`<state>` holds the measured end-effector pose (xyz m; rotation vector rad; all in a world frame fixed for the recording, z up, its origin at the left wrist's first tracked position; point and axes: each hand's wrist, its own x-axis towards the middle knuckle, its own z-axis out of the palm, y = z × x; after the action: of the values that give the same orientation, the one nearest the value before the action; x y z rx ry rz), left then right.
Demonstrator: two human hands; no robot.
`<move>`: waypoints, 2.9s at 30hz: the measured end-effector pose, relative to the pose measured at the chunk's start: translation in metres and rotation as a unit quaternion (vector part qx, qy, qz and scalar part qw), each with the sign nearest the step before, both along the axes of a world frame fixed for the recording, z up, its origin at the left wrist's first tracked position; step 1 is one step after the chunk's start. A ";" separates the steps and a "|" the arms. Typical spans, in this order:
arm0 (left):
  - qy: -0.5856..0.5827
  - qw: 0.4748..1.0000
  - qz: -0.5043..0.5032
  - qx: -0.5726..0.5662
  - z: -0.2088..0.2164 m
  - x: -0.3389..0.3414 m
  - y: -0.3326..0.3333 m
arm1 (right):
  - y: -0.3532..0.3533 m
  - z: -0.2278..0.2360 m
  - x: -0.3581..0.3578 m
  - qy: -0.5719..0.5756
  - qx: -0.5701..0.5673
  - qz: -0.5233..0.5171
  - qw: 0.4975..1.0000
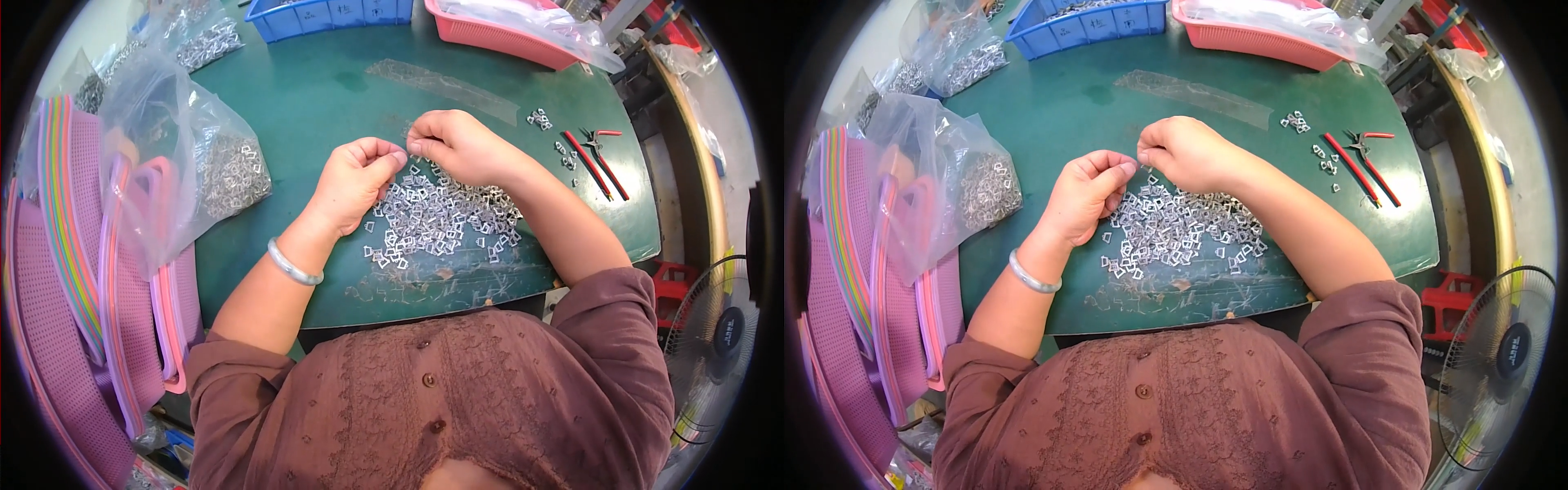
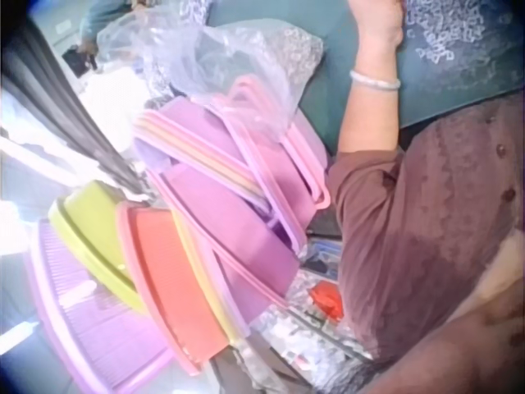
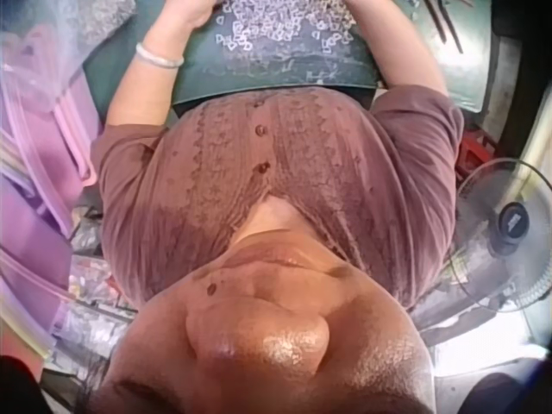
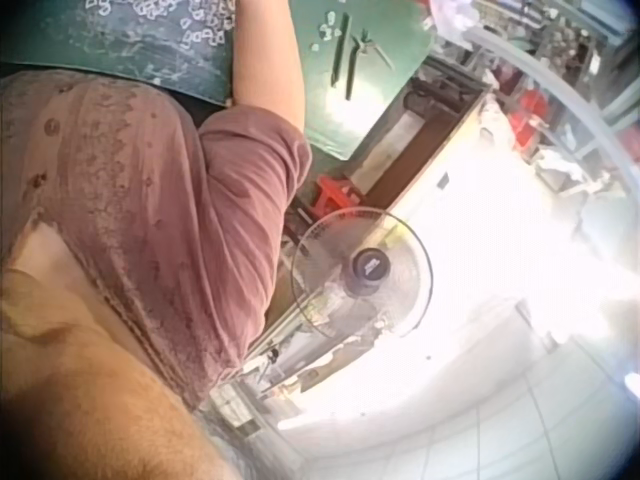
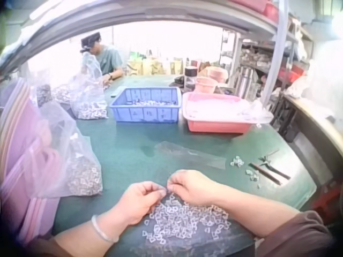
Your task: The person assembles hardware components by picking up small buckle pieces from a pile and joining them together by hand.
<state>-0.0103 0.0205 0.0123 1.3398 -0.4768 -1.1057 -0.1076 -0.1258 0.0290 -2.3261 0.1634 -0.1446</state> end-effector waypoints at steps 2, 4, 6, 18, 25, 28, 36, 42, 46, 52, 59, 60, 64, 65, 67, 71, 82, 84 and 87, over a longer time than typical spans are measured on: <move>-0.013 1.000 -0.023 0.000 0.003 -0.003 0.001 | 0.004 0.006 -0.002 0.012 0.037 -0.002 0.999; -0.025 0.999 -0.022 -0.006 0.002 -0.004 0.002 | 0.007 0.010 -0.003 -0.004 0.036 -0.002 0.999; -0.036 0.999 -0.022 -0.011 0.000 -0.003 0.003 | 0.008 0.010 -0.003 -0.002 0.055 -0.010 0.998; 0.044 0.997 0.054 -0.036 0.002 -0.009 0.008 | 0.013 0.004 -0.020 0.038 0.332 -0.079 0.939; -0.004 0.996 0.057 -0.069 0.003 -0.011 0.013 | 0.019 0.008 -0.018 0.036 0.392 -0.089 0.915; -0.020 0.995 0.060 -0.075 0.005 -0.012 0.015 | 0.021 0.009 -0.016 0.028 0.416 -0.094 0.904; -0.051 0.992 0.061 -0.096 0.004 -0.012 0.017 | 0.021 0.009 -0.014 0.024 0.453 -0.082 0.887; -0.090 0.987 0.061 -0.116 0.002 -0.013 0.016 | 0.018 0.008 -0.014 0.021 0.461 -0.084 0.883; -0.141 0.980 0.065 -0.123 0.000 -0.013 0.014 | 0.017 0.009 -0.015 0.027 0.460 -0.083 0.883; -0.156 0.978 0.056 -0.124 0.001 -0.013 0.014 | 0.014 0.007 -0.015 0.019 0.467 -0.085 0.880; -0.131 0.986 0.045 -0.092 0.002 -0.011 0.015 | 0.015 0.008 -0.014 0.015 0.448 -0.084 0.890; -0.131 0.986 0.045 -0.092 0.003 -0.011 0.015 | 0.015 0.008 -0.014 0.011 0.442 -0.081 0.893; -0.111 0.988 0.043 -0.102 0.006 -0.012 0.015 | 0.017 0.010 -0.014 0.000 0.419 -0.085 0.904; -0.098 0.988 0.042 -0.108 0.007 -0.013 0.015 | 0.017 0.010 -0.014 -0.011 0.403 -0.085 0.911; -0.095 0.989 0.041 -0.102 0.005 -0.011 0.015 | 0.017 0.009 -0.014 -0.022 0.387 -0.085 0.918; -0.086 0.990 0.046 -0.103 0.004 -0.011 0.014 | 0.017 0.010 -0.014 -0.029 0.384 -0.079 0.919; 0.053 0.989 0.069 -0.118 0.006 -0.001 0.011 | 0.012 -0.004 -0.010 -0.071 0.290 -0.096 0.949; 0.133 0.979 0.076 -0.133 0.004 0.004 0.010 | 0.010 -0.006 -0.010 -0.187 -0.017 -0.021 0.982; 0.209 0.963 0.070 -0.153 0.001 0.011 0.011 | 0.011 -0.007 -0.006 -0.166 -0.165 0.002 0.972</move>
<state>0.0009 0.0310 0.0133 0.8276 -0.2229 -1.1087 -0.1141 -0.1153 0.0216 -2.5884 -0.0376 -0.5940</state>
